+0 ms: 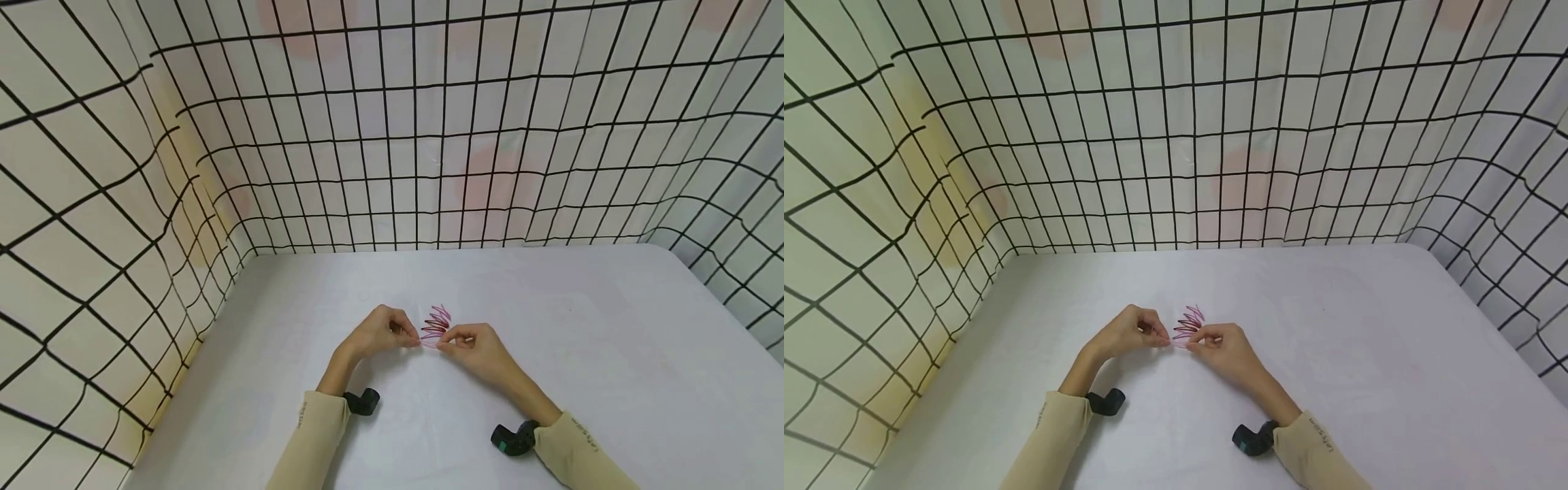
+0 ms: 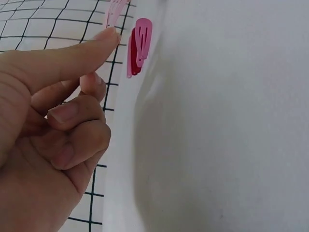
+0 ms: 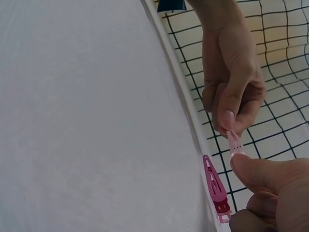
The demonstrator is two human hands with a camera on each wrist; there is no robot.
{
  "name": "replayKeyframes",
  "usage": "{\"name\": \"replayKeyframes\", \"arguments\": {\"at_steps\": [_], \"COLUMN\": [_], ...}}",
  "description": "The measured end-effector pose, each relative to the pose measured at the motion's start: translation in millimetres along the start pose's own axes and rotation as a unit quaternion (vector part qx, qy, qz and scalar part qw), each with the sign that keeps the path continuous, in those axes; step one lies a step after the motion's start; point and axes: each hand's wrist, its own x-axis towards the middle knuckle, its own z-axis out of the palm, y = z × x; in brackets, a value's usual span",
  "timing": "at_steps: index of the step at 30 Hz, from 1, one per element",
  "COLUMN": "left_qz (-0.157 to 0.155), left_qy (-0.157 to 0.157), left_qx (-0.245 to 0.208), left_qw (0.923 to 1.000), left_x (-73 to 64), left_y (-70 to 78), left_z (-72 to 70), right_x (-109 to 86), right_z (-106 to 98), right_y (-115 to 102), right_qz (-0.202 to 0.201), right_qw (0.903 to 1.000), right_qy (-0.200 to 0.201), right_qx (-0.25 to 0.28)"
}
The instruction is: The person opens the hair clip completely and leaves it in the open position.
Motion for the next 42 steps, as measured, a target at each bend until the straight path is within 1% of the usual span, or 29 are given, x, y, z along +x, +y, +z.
{"name": "replayKeyframes", "arguments": {"at_steps": [3, 6, 9, 12, 14, 18, 23, 26, 29, 33, 39, 42], "left_qz": [0.020, 0.034, 0.041, 0.049, 0.054, 0.071, 0.068, 0.076, 0.076, 0.062, 0.057, 0.050], "left_qy": [0.003, 0.000, -0.006, -0.001, 0.004, 0.013, 0.018, 0.018, 0.021, 0.028, 0.029, 0.027], "left_qx": [0.006, 0.014, 0.013, 0.016, 0.018, 0.016, 0.017, 0.022, 0.022, 0.023, 0.035, 0.046], "left_qw": [0.9998, 0.9993, 0.9991, 0.9987, 0.9984, 0.9973, 0.9974, 0.9967, 0.9967, 0.9974, 0.9973, 0.9973], "left_x": [1.5, 2.8, 3.3, 3.8, 4.6, 5.8, 5.9, 6.4, 6.9, 6.8, 6.6, 7.1], "left_y": [0.7, 1.3, 2.6, 2.9, 3.2, 4.1, 3.5, 2.7, 2.0, 0.8, 2.5, 4.3], "left_z": [2.5, 5.3, 7.9, 10.6, 12.4, 16.0, 19.2, 20.7, 22.1, 22.9, 22.8, 22.4], "right_x": [-0.3, -0.3, -0.1, -0.1, -0.7, -2.6, -4.9, -4.5, -3.3, -2.7, -4.9, -5.0], "right_z": [-2.2, -3.4, -4.2, -4.9, -5.1, -4.4, -1.2, 0.6, 1.6, 1.7, 1.4, 1.8], "right_y": [1.4, 2.3, 2.4, 2.5, 2.3, 0.9, -1.4, -0.2, 1.7, 3.1, 1.2, 0.2], "right_qz": [0.004, 0.011, 0.013, 0.015, 0.010, -0.019, -0.058, -0.078, -0.094, -0.100, -0.081, -0.078], "right_qw": [1.0000, 0.9998, 0.9996, 0.9994, 0.9993, 0.9989, 0.9968, 0.9946, 0.9927, 0.9921, 0.9945, 0.9946], "right_qy": [0.009, 0.017, 0.025, 0.032, 0.035, 0.040, 0.050, 0.061, 0.069, 0.070, 0.059, 0.061], "right_qx": [0.001, 0.001, 0.001, -0.003, -0.007, -0.019, -0.024, -0.031, -0.032, -0.030, -0.031, -0.030]}}
